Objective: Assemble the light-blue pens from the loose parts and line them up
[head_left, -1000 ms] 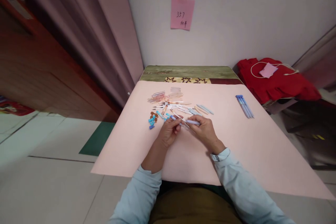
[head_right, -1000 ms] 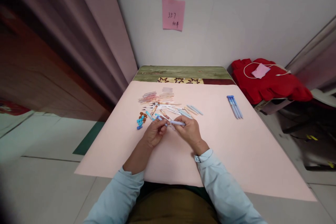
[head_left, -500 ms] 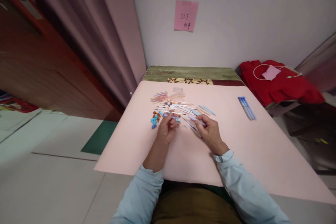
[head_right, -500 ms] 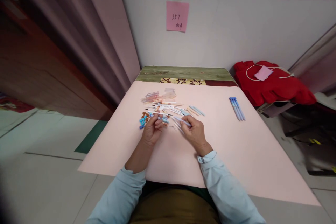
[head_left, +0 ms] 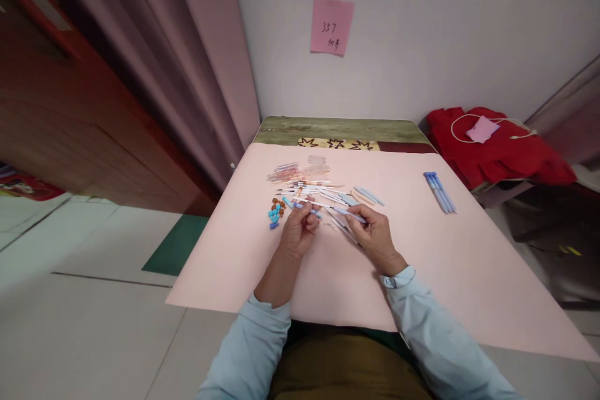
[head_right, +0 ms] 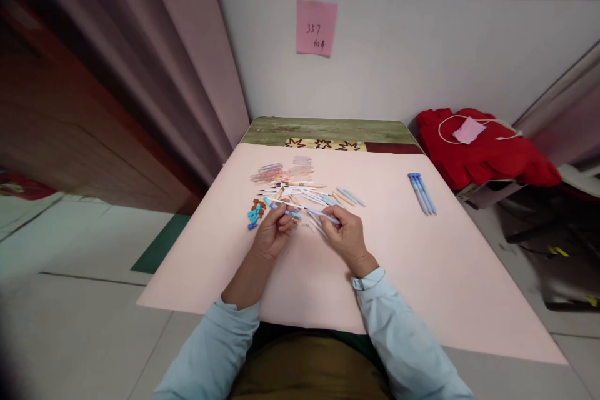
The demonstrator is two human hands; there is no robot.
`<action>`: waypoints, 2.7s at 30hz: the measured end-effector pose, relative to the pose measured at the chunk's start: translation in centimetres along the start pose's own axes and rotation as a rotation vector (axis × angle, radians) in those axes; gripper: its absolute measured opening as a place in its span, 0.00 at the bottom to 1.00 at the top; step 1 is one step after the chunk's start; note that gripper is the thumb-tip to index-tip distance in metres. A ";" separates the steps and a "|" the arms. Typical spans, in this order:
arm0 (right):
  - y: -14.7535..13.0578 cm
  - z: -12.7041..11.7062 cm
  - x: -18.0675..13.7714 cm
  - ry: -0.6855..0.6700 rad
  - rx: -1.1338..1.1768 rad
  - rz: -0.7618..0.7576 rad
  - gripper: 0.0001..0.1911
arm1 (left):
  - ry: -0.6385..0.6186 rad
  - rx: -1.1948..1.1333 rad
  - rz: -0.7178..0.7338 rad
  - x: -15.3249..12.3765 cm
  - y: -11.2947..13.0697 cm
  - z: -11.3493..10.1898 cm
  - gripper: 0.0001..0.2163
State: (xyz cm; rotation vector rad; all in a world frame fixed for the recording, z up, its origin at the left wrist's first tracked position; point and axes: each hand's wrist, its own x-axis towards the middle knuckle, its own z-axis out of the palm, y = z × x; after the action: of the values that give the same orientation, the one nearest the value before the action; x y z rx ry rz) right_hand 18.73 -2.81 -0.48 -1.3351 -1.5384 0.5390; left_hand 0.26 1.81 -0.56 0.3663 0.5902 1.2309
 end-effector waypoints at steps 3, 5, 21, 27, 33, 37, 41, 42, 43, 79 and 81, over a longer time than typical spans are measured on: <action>-0.2 0.0 0.1 -0.002 0.006 -0.035 0.08 | -0.024 0.040 -0.014 0.0 -0.2 -0.2 0.11; -0.2 0.1 0.1 -0.012 -0.002 -0.069 0.09 | -0.037 0.084 -0.028 -0.1 -0.3 -0.2 0.13; 0.5 1.3 0.2 -0.038 0.222 0.106 0.12 | -0.033 -0.052 -0.006 0.1 -0.2 -0.3 0.10; 0.5 1.4 0.0 -0.021 0.231 0.159 0.14 | -0.031 -0.054 0.020 0.0 -0.3 -0.1 0.07; 0.9 1.3 0.1 0.098 0.254 0.184 0.16 | -0.041 -0.054 0.034 0.0 -0.2 -0.2 0.07; 1.1 1.1 0.3 0.120 0.142 0.124 0.14 | -0.023 -0.041 0.043 0.0 -0.2 -0.2 0.07; 0.1 0.6 0.3 0.068 0.035 -0.056 0.09 | 0.017 -0.032 0.040 -0.1 -0.1 0.0 0.09; -0.2 0.5 0.3 0.065 0.005 -0.102 0.08 | 0.023 -0.032 0.036 -0.1 -0.1 0.1 0.09; -0.4 0.4 0.3 0.066 -0.030 -0.144 0.07 | 0.024 -0.033 0.031 -0.1 -0.1 0.1 0.10; -0.8 0.9 -0.3 0.199 -0.279 -0.386 0.02 | 0.030 0.229 0.114 -0.3 -0.8 0.7 0.17; -0.8 0.9 -0.3 0.196 -0.290 -0.388 0.02 | 0.033 0.232 0.112 -0.3 -0.8 0.7 0.17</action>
State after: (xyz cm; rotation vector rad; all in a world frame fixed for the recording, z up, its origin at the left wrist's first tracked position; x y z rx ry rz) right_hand 17.53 -3.08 -0.34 -1.2143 -1.6972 -0.0589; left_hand 1.25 1.34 -0.46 0.5809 0.7528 1.2802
